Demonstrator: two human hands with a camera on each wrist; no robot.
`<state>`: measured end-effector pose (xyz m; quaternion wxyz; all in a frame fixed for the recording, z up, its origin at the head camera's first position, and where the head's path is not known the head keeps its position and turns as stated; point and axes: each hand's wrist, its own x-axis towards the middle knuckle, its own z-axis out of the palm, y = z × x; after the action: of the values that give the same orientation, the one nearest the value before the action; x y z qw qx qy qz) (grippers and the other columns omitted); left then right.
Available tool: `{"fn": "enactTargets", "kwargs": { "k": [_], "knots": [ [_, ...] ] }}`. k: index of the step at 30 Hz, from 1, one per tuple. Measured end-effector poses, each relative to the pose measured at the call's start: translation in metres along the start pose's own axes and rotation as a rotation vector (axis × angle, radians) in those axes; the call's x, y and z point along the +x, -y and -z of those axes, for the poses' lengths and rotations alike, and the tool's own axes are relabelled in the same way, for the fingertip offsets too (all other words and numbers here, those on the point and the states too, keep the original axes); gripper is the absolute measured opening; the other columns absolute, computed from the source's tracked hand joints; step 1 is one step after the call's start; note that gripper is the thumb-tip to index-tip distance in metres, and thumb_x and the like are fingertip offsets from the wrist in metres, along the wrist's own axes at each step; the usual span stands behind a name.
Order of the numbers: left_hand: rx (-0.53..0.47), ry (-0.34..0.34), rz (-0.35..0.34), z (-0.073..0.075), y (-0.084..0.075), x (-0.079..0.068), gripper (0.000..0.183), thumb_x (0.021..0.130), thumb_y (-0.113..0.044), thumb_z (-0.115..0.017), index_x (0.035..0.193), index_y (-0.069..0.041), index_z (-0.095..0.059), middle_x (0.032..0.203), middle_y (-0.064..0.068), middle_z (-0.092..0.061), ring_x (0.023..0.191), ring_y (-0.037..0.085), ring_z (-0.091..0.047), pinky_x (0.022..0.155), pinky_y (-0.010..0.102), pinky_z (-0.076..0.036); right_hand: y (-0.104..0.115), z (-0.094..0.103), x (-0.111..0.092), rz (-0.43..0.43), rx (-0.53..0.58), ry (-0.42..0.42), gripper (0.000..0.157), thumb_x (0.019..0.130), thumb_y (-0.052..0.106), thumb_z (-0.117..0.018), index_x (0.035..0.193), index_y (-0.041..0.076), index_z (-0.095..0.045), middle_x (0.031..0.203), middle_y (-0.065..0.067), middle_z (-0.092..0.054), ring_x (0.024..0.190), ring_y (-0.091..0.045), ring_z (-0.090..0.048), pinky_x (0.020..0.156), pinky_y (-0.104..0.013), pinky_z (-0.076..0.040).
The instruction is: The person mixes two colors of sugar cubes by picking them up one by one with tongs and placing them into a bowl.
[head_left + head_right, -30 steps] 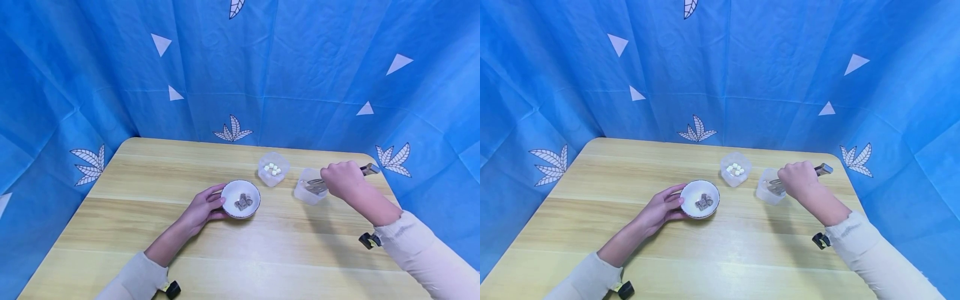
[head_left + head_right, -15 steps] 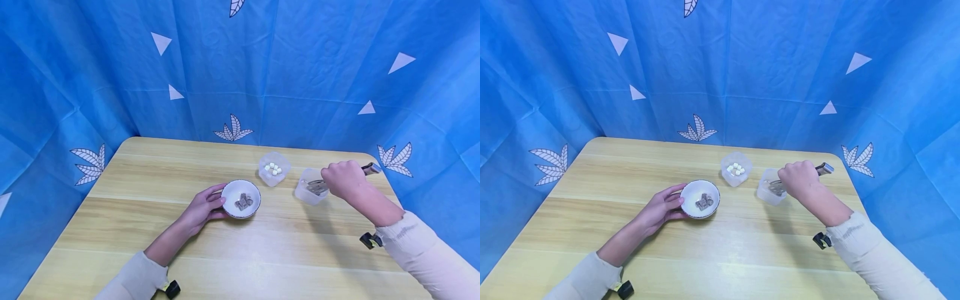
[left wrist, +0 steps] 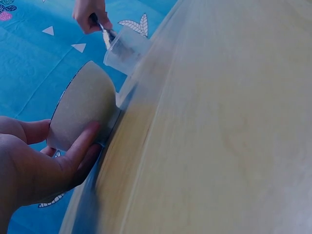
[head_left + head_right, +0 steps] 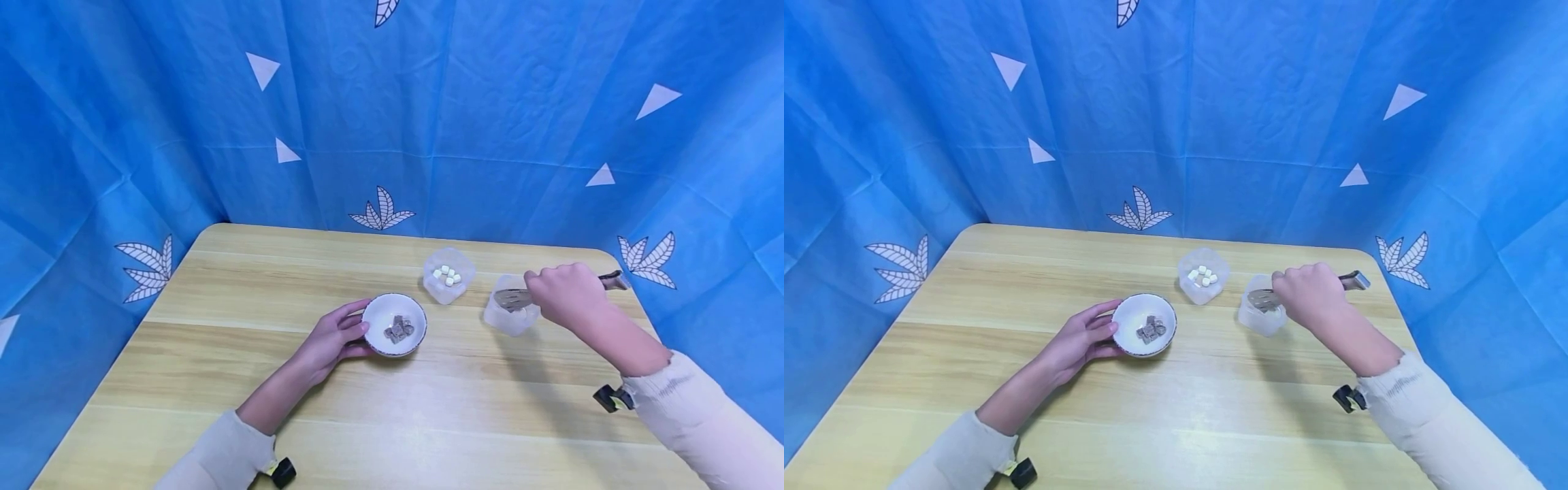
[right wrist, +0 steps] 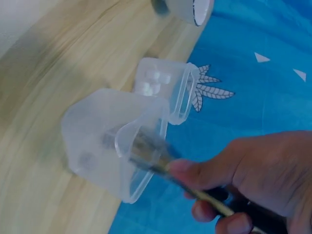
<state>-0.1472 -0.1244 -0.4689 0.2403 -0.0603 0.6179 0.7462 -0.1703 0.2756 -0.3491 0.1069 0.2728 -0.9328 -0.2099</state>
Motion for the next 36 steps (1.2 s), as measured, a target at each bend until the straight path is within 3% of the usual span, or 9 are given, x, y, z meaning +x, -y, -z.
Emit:
{"fn": "enactTargets", "kwargs": {
  "k": [9, 16, 26, 36],
  "knots": [
    [-0.006, -0.001, -0.014, 0.000, 0.001, -0.002, 0.055, 0.104, -0.003, -0.057, 0.157, -0.014, -0.044, 0.153, 0.025, -0.048, 0.112, 0.024, -0.069, 0.094, 0.043, -0.066, -0.006, -0.009, -0.027, -0.084, 0.144, 0.016, 0.031, 0.094, 0.028, -0.076, 0.082, 0.011, -0.053, 0.051, 0.004, -0.035, 0.043, -0.014, -0.031, 0.037, -0.028, -0.021],
    [-0.007, 0.004, -0.020, 0.001, 0.002, -0.001, 0.056, 0.104, -0.003, -0.057, 0.157, -0.015, -0.043, 0.153, 0.025, -0.048, 0.111, 0.024, -0.069, 0.094, 0.043, -0.066, -0.005, -0.024, -0.046, -0.166, 0.187, -0.178, 0.041, 0.091, 0.031, -0.077, 0.075, 0.014, -0.043, 0.051, 0.007, -0.025, 0.043, -0.012, -0.022, 0.043, -0.027, -0.008],
    [-0.014, 0.016, -0.009, 0.000, 0.000, 0.000, 0.055, 0.104, -0.003, -0.057, 0.156, -0.017, -0.045, 0.152, 0.023, -0.049, 0.113, 0.024, -0.068, 0.095, 0.045, -0.065, 0.011, -0.035, -0.049, -0.354, 0.375, -0.311, 0.026, 0.093, 0.030, -0.077, 0.089, 0.011, -0.060, 0.049, 0.005, -0.036, 0.041, -0.012, -0.027, 0.039, -0.026, -0.014],
    [-0.011, 0.026, -0.010, 0.001, 0.001, 0.000, 0.057, 0.104, -0.003, -0.057, 0.158, -0.016, -0.042, 0.153, 0.026, -0.047, 0.109, 0.024, -0.070, 0.094, 0.045, -0.065, 0.039, -0.029, -0.030, -0.435, 0.612, -0.265, 0.024, 0.094, 0.036, -0.076, 0.093, 0.015, -0.064, 0.054, 0.006, -0.049, 0.048, -0.012, -0.037, 0.043, -0.027, -0.024]
  ]
}}
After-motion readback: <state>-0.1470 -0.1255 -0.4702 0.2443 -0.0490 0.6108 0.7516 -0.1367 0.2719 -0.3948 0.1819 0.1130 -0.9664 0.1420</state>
